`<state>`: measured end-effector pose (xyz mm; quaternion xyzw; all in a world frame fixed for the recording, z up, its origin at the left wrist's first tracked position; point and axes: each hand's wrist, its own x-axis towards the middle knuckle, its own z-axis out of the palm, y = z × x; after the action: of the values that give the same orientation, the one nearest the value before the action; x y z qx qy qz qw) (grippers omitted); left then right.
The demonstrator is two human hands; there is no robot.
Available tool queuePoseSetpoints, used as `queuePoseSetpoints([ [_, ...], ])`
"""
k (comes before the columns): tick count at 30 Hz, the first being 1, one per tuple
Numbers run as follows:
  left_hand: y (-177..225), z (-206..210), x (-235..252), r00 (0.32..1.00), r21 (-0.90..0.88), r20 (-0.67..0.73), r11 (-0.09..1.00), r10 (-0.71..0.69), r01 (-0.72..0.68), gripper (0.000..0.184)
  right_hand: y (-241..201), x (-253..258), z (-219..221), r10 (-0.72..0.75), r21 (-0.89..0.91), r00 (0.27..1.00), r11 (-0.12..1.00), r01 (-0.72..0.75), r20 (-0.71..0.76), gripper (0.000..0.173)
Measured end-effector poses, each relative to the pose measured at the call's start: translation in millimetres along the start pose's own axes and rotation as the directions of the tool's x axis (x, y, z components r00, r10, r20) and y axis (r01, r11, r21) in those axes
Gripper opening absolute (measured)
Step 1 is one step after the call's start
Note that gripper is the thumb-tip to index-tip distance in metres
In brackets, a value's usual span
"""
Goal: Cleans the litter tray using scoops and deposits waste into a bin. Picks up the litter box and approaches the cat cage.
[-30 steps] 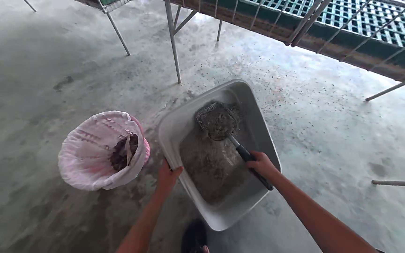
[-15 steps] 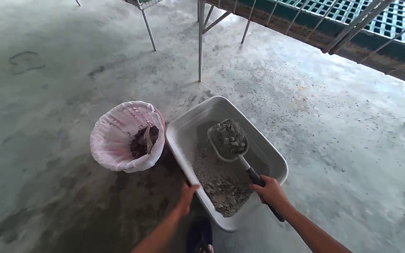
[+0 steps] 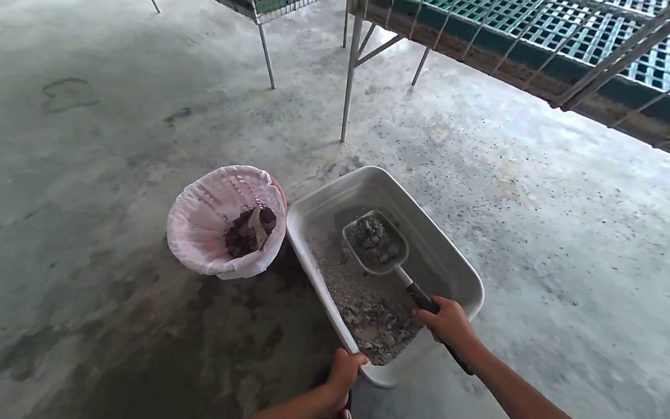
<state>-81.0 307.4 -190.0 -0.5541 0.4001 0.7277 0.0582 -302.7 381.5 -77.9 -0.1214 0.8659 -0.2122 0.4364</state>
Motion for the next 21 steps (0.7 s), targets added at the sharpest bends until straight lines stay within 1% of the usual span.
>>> queuePoseSetpoints([
  [2, 14.8, -0.1, -5.0, 0.999, -0.002, -0.033, 1.0, 0.019, -0.019, 0.036, -6.2, -2.5, -1.5, 0.017, -0.027, 1.0, 1.0, -0.017, -0.008, 0.027],
  [4, 34.2, -4.2, -9.9, 0.997, -0.032, -0.042, 0.997, 0.07, -0.072, 0.041, -15.9, -5.4, -7.6, 0.028, -0.033, 1.0, 0.999, -0.028, 0.008, 0.029],
  [6, 61.1, -11.4, -18.5, 0.99, -0.09, -0.031, 0.986, 0.135, -0.138, 0.047, -30.4, -12.0, -15.6, 0.015, 0.018, 1.0, 1.0, -0.015, 0.023, 0.027],
  [8, 94.8, -19.4, -33.1, 0.988, -0.145, -0.009, 0.977, 0.155, -0.155, 0.052, -53.4, -23.2, -24.1, -0.021, 0.088, 0.999, 0.996, 0.018, 0.029, 0.027],
  [10, 126.0, -28.7, -46.6, 0.986, -0.175, 0.019, 0.972, 0.165, -0.159, 0.05, -83.7, -37.4, -31.2, -0.087, 0.149, 0.996, 0.986, 0.081, 0.036, 0.027],
  [12, 151.2, -37.1, -56.9, 0.984, -0.198, 0.058, 0.968, 0.166, -0.152, 0.039, -120.3, -55.1, -38.4, -0.205, 0.186, 0.977, 0.964, 0.192, 0.054, 0.026],
  [13, 162.8, -40.0, -62.6, 0.984, -0.211, 0.073, 0.967, 0.162, -0.144, 0.032, -140.3, -63.4, -41.0, -0.271, 0.196, 0.96, 0.947, 0.253, 0.073, 0.027],
  [14, 172.9, -42.5, -67.6, 0.984, -0.229, 0.089, 0.965, 0.153, -0.129, 0.028, -160.5, -70.1, -40.8, -0.338, 0.179, 0.937, 0.931, 0.319, 0.09, 0.028],
  [15, 180.1, -44.6, -70.7, 0.984, -0.25, 0.102, 0.961, 0.148, -0.118, 0.026, -180.1, -74.5, -38.4, -0.401, 0.13, 0.909, 0.913, 0.387, 0.113, 0.03],
  [17, 187.8, -47.7, -73.2, 0.983, -0.295, 0.114, 0.95, 0.144, -0.105, 0.023, -216.5, -78.0, -25.7, -0.506, -0.073, 0.846, 0.85, 0.522, 0.167, 0.034],
  [19, 190.1, -49.1, -72.9, 0.985, -0.343, 0.107, 0.935, 0.138, -0.094, 0.022, -247.2, -79.1, -3.3, -0.562, -0.309, 0.797, 0.734, 0.604, 0.222, 0.038],
  [21, 185.7, -47.8, -72.5, 0.986, -0.366, 0.094, 0.926, 0.14, -0.096, 0.02, -263.3, -75.3, 25.1, -0.585, -0.517, 0.759, 0.572, 0.637, 0.287, 0.038],
])
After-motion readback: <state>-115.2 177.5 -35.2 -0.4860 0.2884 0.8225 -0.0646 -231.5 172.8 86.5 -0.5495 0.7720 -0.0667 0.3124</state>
